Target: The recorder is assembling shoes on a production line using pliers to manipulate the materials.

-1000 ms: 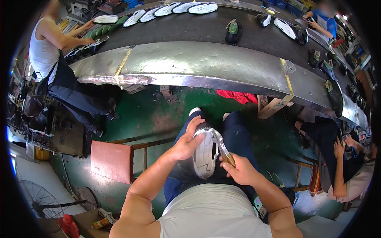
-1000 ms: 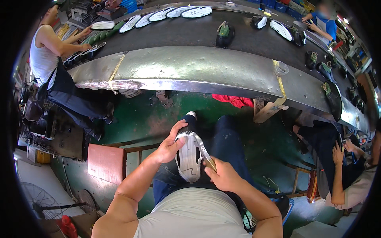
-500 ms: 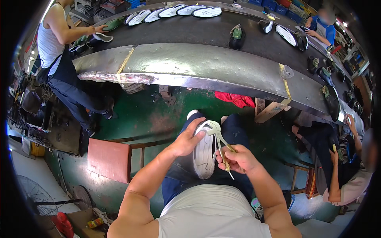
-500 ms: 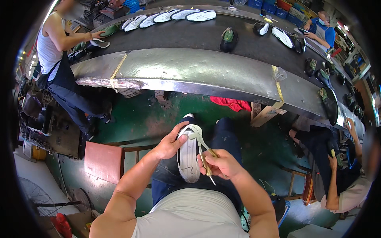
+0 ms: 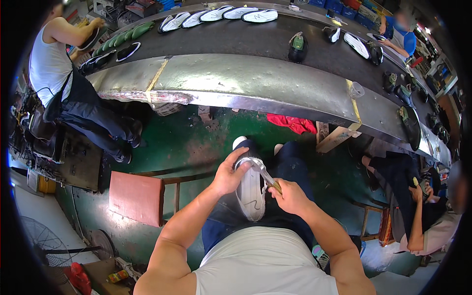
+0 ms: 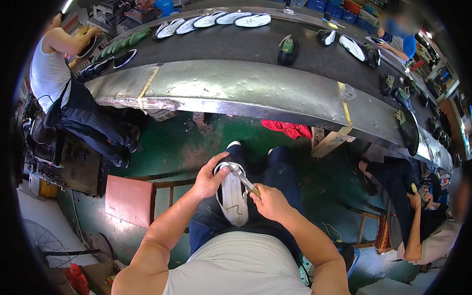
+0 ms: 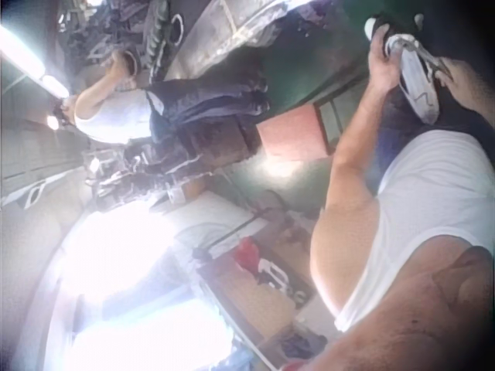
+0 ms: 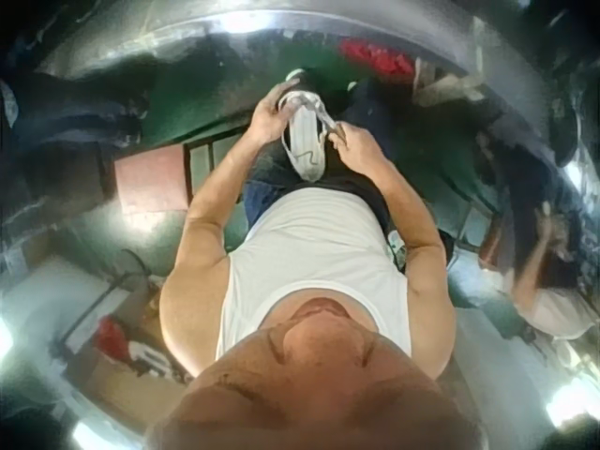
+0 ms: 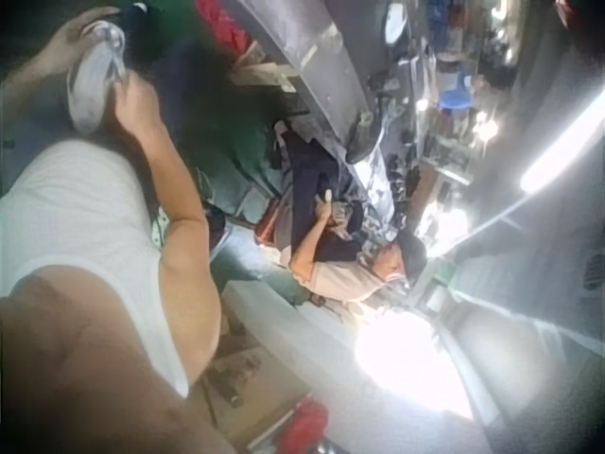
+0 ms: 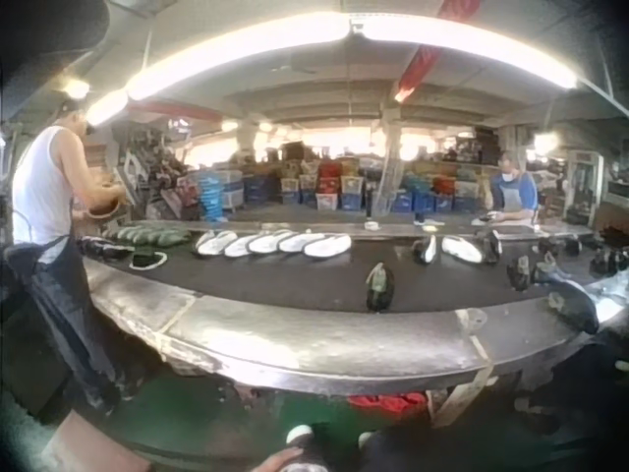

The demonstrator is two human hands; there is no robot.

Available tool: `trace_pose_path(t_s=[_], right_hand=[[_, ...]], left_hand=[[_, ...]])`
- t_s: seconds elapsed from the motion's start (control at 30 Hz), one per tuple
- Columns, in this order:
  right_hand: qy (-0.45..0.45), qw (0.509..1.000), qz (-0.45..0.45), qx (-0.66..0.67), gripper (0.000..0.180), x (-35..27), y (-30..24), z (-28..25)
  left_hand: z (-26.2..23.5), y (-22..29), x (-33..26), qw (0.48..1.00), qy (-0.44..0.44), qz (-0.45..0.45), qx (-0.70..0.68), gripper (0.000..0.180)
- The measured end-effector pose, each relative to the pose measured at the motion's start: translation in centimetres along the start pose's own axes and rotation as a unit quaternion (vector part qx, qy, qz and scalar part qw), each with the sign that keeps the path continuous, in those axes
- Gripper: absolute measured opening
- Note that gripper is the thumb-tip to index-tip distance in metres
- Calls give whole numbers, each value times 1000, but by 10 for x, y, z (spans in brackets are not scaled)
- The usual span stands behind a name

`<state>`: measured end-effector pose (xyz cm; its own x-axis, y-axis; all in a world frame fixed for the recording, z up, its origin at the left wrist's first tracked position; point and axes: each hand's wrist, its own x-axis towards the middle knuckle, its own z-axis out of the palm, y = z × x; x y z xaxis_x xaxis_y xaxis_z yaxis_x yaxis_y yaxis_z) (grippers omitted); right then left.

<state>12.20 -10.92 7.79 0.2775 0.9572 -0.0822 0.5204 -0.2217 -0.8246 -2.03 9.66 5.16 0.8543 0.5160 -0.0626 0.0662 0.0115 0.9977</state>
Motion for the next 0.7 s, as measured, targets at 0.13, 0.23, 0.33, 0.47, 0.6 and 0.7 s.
trace_pose_path(t_s=[0.13,0.23,0.33,0.47,0.6,0.7], right_hand=[[31,985,-14,-172,23,-12,-19,-12],[-1,961,30,-274,27,-23,-45,-30],[20,962,3,-274,31,-35,-37,-49],[-11,990,-137,-25,26,-56,-18,-56],[181,933,-142,275,31,-13,-14,-10],[68,892,-126,428,31,-5,-25,-6]], left_hand=[[-6,6,-3,996,-42,6,-82,52],[7,22,-1,986,-16,-66,-152,48],[12,27,-2,990,21,-81,-115,45],[14,50,-19,999,-13,-25,28,53],[24,79,-50,950,-143,238,144,70],[35,80,-68,942,-99,255,194,74]])
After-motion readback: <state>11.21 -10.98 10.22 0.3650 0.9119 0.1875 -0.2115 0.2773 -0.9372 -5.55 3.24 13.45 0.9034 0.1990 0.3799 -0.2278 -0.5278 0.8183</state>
